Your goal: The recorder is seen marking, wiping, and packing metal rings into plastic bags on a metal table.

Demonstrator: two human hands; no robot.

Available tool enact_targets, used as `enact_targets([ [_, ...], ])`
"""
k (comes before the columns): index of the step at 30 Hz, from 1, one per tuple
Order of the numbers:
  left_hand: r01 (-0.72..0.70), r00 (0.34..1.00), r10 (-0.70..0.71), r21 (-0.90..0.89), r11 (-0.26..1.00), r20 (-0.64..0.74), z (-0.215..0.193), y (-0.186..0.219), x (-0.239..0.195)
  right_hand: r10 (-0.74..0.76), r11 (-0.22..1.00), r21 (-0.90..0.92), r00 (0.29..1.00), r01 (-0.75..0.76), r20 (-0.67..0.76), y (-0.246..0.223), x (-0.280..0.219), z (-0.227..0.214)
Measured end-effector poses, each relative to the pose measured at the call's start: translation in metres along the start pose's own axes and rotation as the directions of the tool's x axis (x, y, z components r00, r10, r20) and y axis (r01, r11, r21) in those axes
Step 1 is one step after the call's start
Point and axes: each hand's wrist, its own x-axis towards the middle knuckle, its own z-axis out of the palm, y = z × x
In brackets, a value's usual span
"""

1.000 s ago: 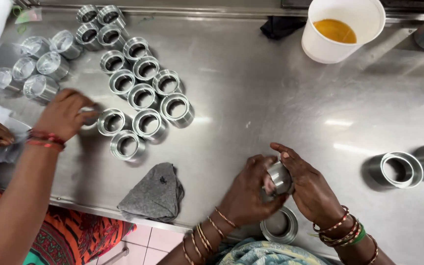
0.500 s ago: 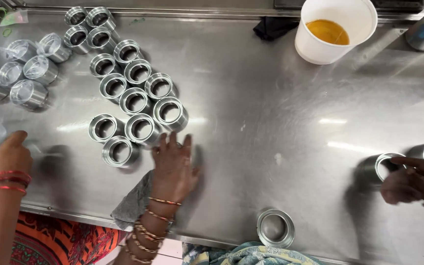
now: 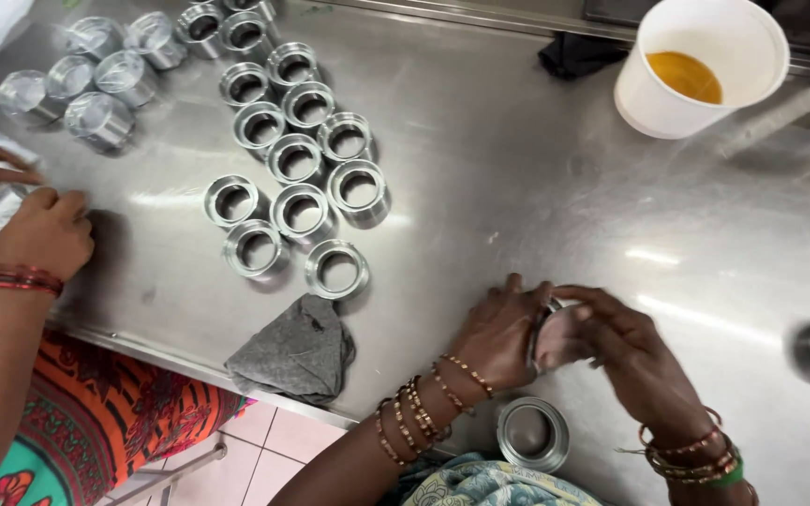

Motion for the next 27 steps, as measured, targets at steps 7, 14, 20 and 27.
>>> enact_targets([
  [7,-0.097,0.966,0.094,-0.001,0.995,-0.239,-0.015,-0.022,-0.031,0.016,0.952,0.302,0.975,0.053,-0.222,0.044,0.022,-0.016],
  [14,0.046,0.983,-0.072,-0.15,0.988,-0.17,-0.024,-0.014,-0.033,0.033,0.78,0.625,0.999,-0.036,0.016,-0.007,0.022,0.04],
  [20,-0.061,0.905,-0.05,-0.244,0.968,-0.423,-0.015,-0.012,-0.045,0.12,0.714,0.693,0.993,-0.098,0.017,-0.013,0.006,0.036],
  [27,0.085,0.995,-0.07,-0.947,0.309,0.067,0.003,-0.032,-0.018,-0.234,0.786,0.525,0.943,0.327,-0.237,0.036,-0.001,0.024],
])
